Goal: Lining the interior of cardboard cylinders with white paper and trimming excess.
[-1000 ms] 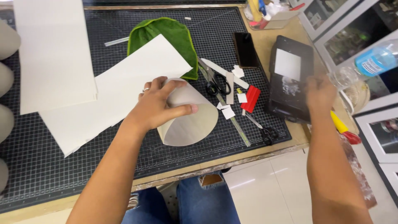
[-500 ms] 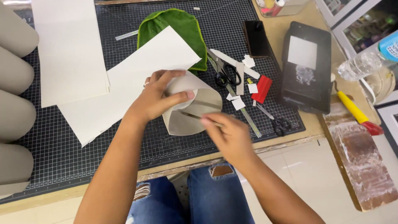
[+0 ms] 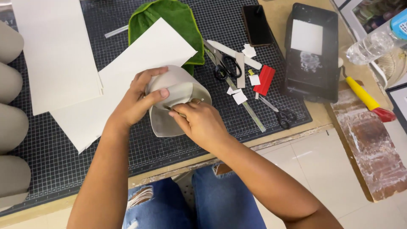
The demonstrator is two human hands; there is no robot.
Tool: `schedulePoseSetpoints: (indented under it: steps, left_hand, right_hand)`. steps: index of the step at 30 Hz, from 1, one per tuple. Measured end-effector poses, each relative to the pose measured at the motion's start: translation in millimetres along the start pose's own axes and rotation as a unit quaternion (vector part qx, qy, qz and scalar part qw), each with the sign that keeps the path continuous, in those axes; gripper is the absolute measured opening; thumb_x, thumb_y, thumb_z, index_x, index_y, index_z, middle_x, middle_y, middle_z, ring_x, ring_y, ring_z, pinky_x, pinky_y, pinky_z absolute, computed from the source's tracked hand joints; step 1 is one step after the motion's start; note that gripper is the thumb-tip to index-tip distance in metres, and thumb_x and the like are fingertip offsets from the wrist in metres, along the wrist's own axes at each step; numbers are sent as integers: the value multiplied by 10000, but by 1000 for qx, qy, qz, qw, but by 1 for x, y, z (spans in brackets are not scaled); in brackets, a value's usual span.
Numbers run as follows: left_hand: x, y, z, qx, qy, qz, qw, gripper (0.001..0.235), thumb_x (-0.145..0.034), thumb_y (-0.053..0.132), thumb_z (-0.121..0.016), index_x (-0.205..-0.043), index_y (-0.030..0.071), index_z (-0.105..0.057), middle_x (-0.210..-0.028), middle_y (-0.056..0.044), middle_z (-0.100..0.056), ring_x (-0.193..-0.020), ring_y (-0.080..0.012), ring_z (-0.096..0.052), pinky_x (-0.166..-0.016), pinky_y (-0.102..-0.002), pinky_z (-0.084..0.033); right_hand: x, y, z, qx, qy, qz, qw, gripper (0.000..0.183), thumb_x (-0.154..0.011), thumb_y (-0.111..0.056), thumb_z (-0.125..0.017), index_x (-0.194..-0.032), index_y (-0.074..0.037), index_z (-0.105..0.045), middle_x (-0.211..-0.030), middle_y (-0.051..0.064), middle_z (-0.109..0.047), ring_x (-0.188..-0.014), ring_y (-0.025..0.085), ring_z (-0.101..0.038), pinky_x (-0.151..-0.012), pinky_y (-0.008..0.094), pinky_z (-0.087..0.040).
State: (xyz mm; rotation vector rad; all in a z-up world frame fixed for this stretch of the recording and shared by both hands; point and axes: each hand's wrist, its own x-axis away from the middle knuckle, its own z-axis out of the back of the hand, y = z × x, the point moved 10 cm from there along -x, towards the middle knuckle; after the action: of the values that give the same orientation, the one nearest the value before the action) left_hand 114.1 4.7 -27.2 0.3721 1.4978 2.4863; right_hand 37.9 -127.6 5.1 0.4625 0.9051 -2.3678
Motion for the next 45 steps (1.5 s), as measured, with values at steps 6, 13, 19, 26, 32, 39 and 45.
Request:
schedulePoseSetpoints:
  steps: [6,13,19,26,32,39,45]
  left_hand:
    - [-1,4,0,14,0,3,1000,800,-790,663,-665,-1477,286,-508,-1543,-272,-357,-1487,-493,-267,-1202,-601,-277]
    - [0,9,1,7,12,6,1000,788,-788,708,-664,-1458,315,-533,-1538,-284,-373,-1466,-513,-301,-1194,-612,-283]
    - [-3,8,3,1,24,8,1000,809,-775,729,-668,-1459,315,-540,-1523,-294,-393,-1443,-525,-340,-1176,-620,-304]
    - [-4,11,1,-8,22,10,1000,821,-767,735,-674,-1460,315,-543,-1523,-292,-391,-1435,-522,-346,-1155,-617,-330]
    - [-4,11,-1,-15,28,19,999,839,-752,752,-672,-1453,307,-552,-1521,-289,-401,-1429,-527,-355,-1144,-628,-347]
    - [-2,15,0,-30,35,34,998,878,-695,795,-658,-1438,338,-561,-1521,-253,-417,-1427,-511,-370,-1130,-618,-388]
    - [-5,21,-3,-36,36,29,998,859,-704,776,-666,-1427,322,-574,-1509,-258,-437,-1422,-515,-384,-1132,-607,-403]
  right_hand:
    - [6,9,-13,-26,30,-2,999,187,-1038,-234,-606,-1111,-123,-738,-803,145,-745,-814,337,-744,-720,419,-601]
    - [-1,-3,-6,-29,19,20,999,201,-1048,-236,-593,-1106,-110,-739,-810,137,-747,-835,326,-743,-757,413,-606]
    - [4,11,-11,11,-32,31,999,190,-1039,-236,-600,-1066,-118,-746,-800,146,-752,-821,344,-745,-730,421,-602]
    - [2,14,-15,-19,-18,29,999,197,-1057,-253,-584,-1127,-156,-740,-835,126,-756,-872,327,-741,-769,422,-604]
    - [-1,10,-12,-11,-43,39,998,186,-1057,-265,-583,-1093,-145,-721,-854,135,-751,-921,336,-737,-789,429,-600]
    - [0,24,-21,44,-152,52,986,206,-1037,-221,-595,-1062,-93,-755,-870,183,-768,-906,355,-748,-797,430,-594]
    - [1,36,-18,128,-215,62,966,244,-1046,-219,-556,-1051,-83,-760,-912,178,-767,-940,336,-735,-825,424,-586]
